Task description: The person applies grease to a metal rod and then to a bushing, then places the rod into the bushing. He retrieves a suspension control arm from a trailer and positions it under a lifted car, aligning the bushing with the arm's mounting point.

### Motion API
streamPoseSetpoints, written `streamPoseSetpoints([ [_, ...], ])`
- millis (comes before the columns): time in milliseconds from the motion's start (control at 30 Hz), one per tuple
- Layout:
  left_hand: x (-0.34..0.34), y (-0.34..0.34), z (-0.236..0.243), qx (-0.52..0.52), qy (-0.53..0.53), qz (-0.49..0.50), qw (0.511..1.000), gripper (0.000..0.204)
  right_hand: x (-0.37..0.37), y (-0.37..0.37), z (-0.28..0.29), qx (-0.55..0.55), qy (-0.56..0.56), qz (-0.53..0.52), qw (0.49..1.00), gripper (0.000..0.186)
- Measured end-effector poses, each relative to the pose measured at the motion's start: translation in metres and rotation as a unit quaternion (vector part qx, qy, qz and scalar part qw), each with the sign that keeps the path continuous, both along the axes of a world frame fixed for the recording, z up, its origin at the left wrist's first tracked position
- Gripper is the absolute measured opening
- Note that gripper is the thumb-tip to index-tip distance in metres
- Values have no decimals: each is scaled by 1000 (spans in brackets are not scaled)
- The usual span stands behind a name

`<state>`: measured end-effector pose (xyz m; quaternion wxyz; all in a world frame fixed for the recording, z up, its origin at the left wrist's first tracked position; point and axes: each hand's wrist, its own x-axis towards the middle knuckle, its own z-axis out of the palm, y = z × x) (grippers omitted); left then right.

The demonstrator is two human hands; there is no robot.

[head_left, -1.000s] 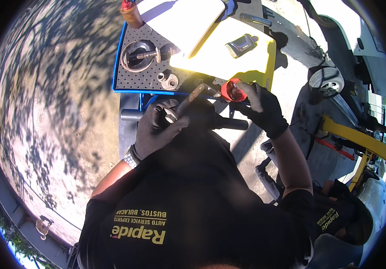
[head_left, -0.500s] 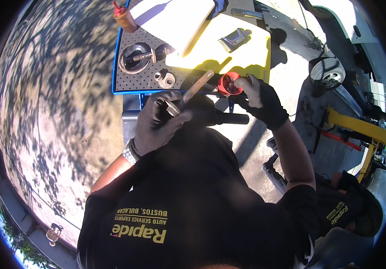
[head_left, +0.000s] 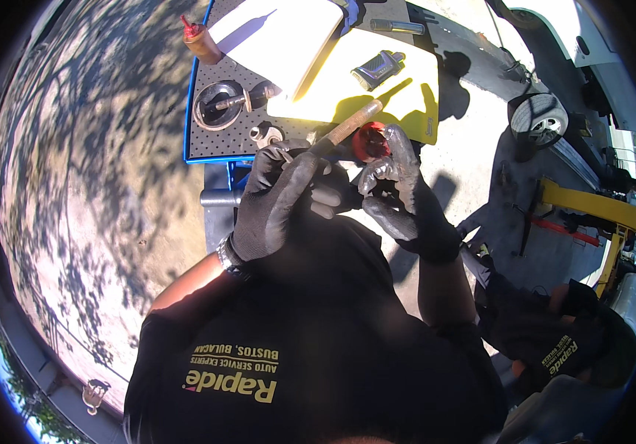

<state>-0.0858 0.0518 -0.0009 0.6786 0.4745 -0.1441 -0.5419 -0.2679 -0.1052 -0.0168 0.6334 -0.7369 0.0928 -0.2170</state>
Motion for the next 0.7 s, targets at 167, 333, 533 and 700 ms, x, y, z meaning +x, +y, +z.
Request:
streamPoseSetpoints([
  [167, -12, -6, 15, -36, 5, -39, 999, 37, 31, 26, -8, -211, -19, -100, 972, 69],
  [333, -6, 1, 21, -76, -25, -25, 996, 34, 7, -5, -2, -402, 129, -214, 881, 62],
  [533, 9, 6, 1, -3, -78, 23, 997, 31, -28, -63, -12, -446, 158, -168, 865, 62],
  [700, 11, 11, -26, -21, -129, 49, 990, 33, -16, -76, -24, -451, 236, -42, 860, 55],
])
